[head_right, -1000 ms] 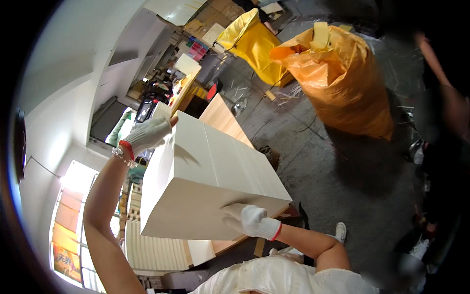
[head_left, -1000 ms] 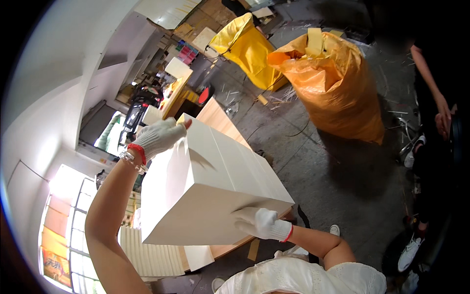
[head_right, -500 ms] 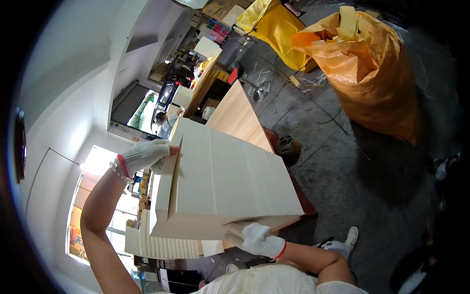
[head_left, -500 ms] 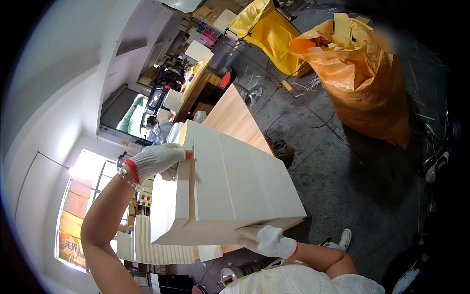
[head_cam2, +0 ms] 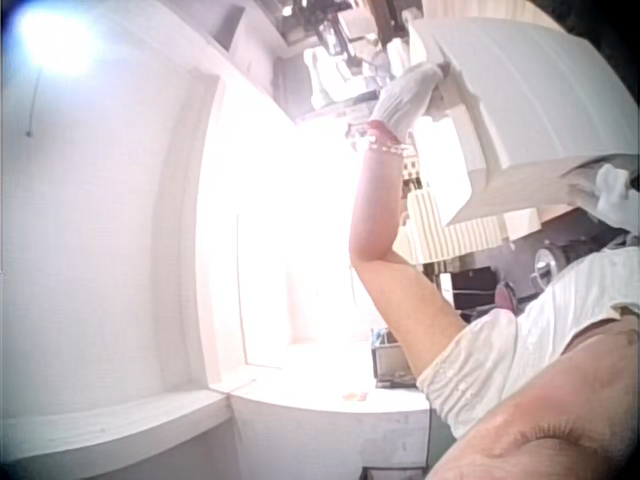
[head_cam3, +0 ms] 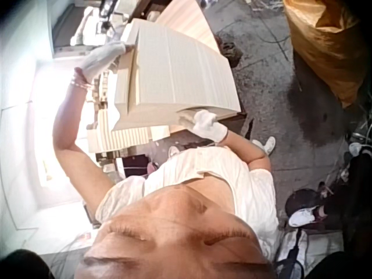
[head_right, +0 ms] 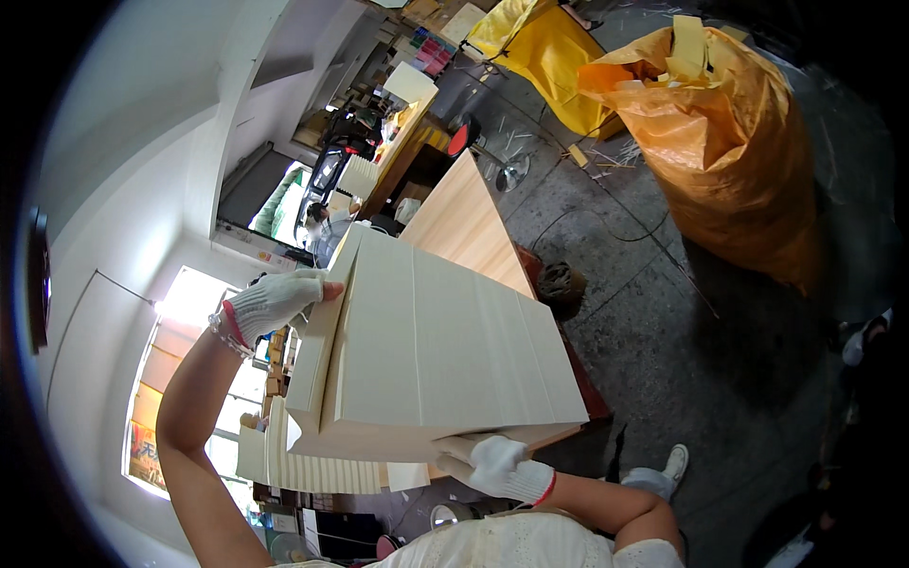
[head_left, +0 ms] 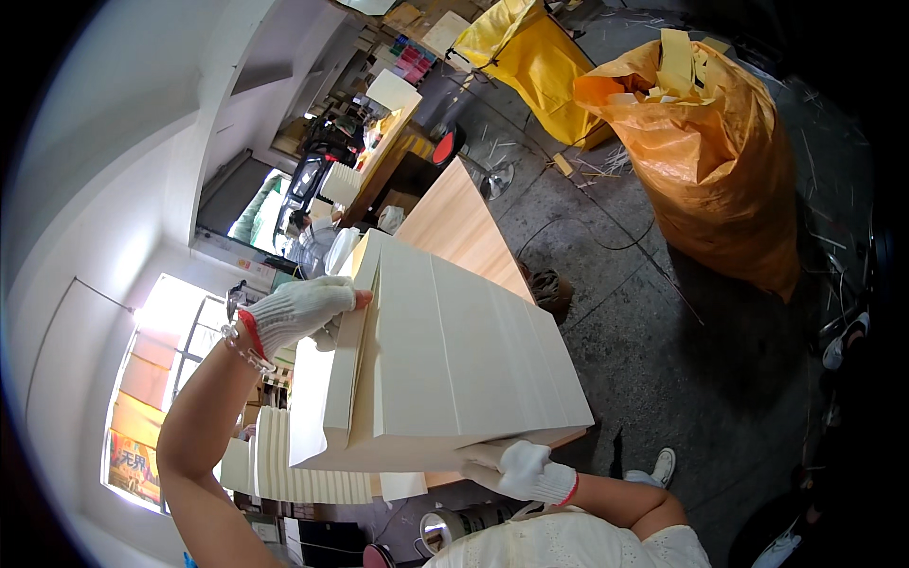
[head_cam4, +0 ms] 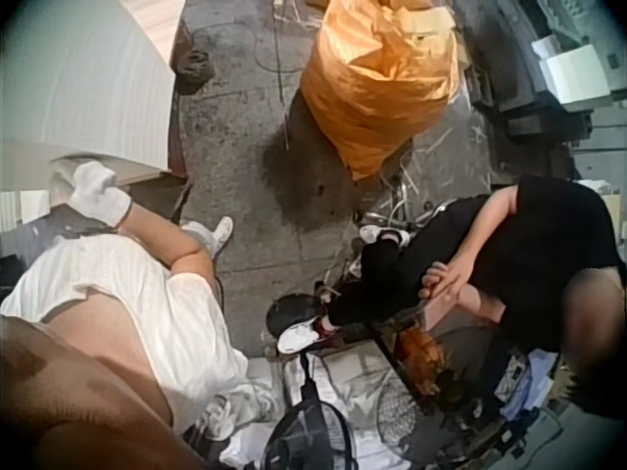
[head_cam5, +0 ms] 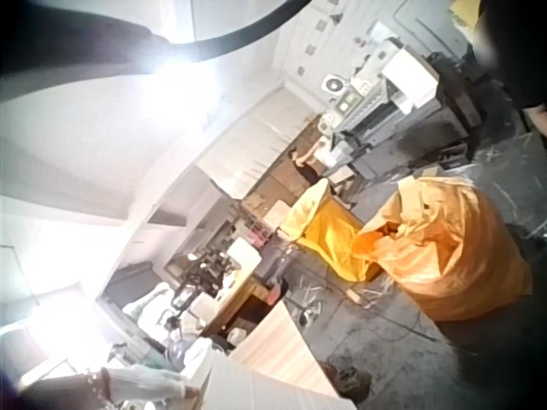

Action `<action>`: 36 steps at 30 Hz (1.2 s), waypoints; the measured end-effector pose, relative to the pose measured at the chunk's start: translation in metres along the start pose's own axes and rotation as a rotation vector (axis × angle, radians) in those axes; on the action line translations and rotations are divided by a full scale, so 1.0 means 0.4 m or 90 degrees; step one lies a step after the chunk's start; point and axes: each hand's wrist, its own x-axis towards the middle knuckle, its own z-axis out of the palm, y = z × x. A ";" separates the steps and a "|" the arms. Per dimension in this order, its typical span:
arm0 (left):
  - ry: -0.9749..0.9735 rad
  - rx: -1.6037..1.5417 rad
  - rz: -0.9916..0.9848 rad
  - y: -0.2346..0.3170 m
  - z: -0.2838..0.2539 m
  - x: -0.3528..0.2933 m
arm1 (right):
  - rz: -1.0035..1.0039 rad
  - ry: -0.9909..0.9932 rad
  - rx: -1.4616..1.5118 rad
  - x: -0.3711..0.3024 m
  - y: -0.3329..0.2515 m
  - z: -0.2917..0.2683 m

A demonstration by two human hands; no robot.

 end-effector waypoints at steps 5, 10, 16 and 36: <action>0.000 0.018 0.003 0.011 0.001 -0.012 | 0.061 -0.057 0.063 0.017 -0.026 -0.036; -0.002 0.009 0.008 -0.019 -0.008 0.007 | 0.046 -0.039 0.069 0.014 -0.021 -0.022; 0.010 0.010 0.022 -0.025 -0.007 0.014 | 0.051 -0.043 0.001 0.001 -0.006 -0.007; 0.032 -0.104 0.066 -0.068 -0.006 0.025 | 0.079 -0.076 0.024 0.001 -0.003 -0.002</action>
